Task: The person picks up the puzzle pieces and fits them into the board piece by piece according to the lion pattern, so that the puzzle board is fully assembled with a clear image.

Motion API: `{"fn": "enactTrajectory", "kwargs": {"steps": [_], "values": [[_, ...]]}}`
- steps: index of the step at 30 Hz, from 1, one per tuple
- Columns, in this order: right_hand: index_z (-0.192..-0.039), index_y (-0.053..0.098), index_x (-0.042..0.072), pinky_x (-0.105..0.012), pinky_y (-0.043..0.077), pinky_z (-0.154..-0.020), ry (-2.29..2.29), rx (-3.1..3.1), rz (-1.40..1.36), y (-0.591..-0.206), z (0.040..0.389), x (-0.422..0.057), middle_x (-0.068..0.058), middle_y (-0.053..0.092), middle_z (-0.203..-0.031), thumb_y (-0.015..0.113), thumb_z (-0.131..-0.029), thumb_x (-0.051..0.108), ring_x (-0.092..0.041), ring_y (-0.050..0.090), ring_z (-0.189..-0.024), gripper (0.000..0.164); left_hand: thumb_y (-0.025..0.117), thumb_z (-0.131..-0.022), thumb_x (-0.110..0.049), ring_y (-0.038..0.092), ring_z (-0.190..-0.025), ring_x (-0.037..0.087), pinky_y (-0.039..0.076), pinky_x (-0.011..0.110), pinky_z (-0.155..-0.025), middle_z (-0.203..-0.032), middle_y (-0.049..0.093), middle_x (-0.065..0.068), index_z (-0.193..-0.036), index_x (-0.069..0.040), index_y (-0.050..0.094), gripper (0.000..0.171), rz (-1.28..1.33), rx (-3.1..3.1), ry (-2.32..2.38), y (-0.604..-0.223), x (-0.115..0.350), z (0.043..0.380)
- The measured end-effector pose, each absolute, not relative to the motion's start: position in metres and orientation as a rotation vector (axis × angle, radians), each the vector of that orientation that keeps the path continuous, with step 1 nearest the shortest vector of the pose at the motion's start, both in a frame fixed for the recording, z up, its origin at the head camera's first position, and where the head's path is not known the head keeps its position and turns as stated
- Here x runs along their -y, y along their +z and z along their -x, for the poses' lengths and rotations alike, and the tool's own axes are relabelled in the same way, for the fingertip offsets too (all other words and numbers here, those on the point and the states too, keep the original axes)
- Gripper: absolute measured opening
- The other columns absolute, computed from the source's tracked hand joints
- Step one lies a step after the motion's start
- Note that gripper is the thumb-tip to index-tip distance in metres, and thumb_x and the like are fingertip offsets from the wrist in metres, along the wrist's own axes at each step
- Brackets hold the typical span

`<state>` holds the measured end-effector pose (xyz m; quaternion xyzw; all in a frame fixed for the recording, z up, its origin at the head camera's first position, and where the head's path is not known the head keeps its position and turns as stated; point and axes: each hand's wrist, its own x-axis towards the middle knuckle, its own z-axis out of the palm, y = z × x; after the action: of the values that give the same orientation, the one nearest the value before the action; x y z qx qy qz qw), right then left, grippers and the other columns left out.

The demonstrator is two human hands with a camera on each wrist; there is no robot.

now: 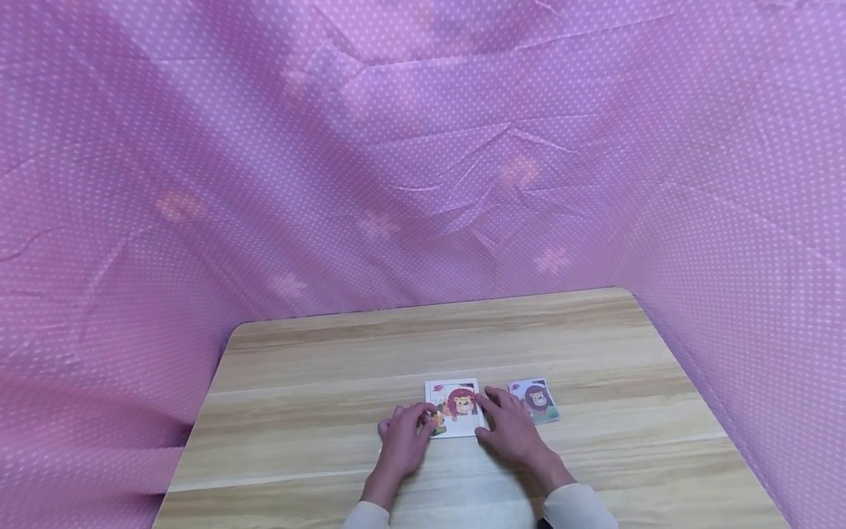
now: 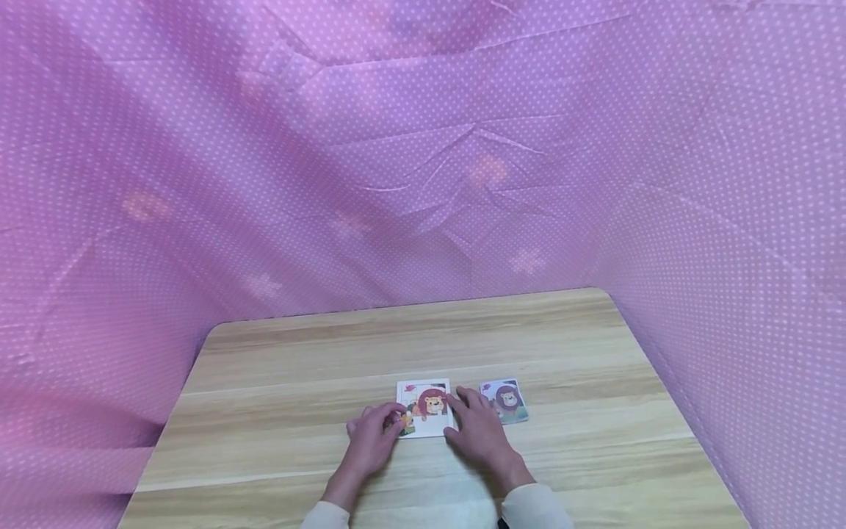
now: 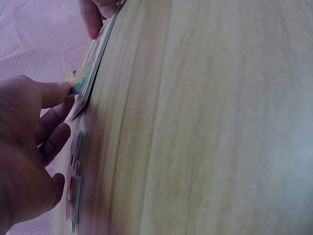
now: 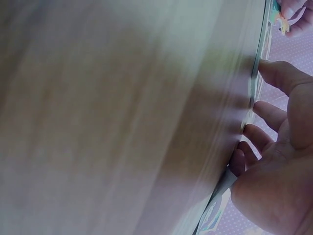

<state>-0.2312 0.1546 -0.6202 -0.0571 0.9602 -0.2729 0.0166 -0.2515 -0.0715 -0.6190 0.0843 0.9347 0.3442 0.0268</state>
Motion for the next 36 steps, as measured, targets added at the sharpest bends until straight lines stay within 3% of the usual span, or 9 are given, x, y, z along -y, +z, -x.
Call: {"fn": "enactTrajectory", "kwargs": {"steps": [12, 18, 27, 36], "values": [[-0.140, 0.051, 0.015, -0.057, 0.026, -0.112, -0.844, -2.988, 0.197, -0.6160, 0.2300, -0.1531, -0.013, 0.039, -0.151, 0.071, -0.083, 0.036, -0.036, 0.035, -0.138, 0.064, 0.065, -0.089, -0.033, 0.048, -0.104, 0.013, 0.027, 0.050, -0.093, -0.111, 0.062, -0.008, -0.114, -0.034, 0.066, 0.025, -0.290, -2.957, 0.948, -0.6211, 0.0690, 0.2516], [-0.140, 0.051, 0.015, -0.056, 0.026, -0.113, -0.838, -2.995, 0.191, -0.6148, 0.2298, -0.1535, -0.014, 0.040, -0.150, 0.071, -0.083, 0.035, -0.036, 0.035, -0.138, 0.064, 0.067, -0.087, -0.035, 0.048, -0.105, 0.016, 0.028, 0.050, -0.092, -0.113, 0.061, -0.006, -0.117, -0.029, 0.065, 0.031, -0.292, -3.003, 0.924, -0.6183, 0.0688, 0.2491], [-0.140, 0.051, 0.017, -0.057, 0.026, -0.112, -0.846, -2.986, 0.172, -0.6152, 0.2293, -0.1544, -0.013, 0.039, -0.151, 0.072, -0.082, 0.036, -0.036, 0.036, -0.138, 0.064, 0.067, -0.085, -0.040, 0.046, -0.111, 0.017, 0.029, 0.053, -0.091, -0.125, 0.056, -0.005, -0.116, -0.030, 0.066, 0.032, -0.421, -3.063, 0.774, -0.6204, 0.0709, 0.2461], [-0.140, 0.051, 0.018, -0.056, 0.026, -0.113, -0.863, -2.976, 0.165, -0.6167, 0.2290, -0.1540, -0.012, 0.039, -0.151, 0.072, -0.082, 0.037, -0.035, 0.035, -0.139, 0.065, 0.065, -0.087, -0.042, 0.046, -0.112, 0.017, 0.030, 0.053, -0.092, -0.124, 0.055, -0.005, -0.113, -0.031, 0.067, 0.028, -0.423, -3.085, 0.732, -0.6251, 0.0689, 0.2481]]}}
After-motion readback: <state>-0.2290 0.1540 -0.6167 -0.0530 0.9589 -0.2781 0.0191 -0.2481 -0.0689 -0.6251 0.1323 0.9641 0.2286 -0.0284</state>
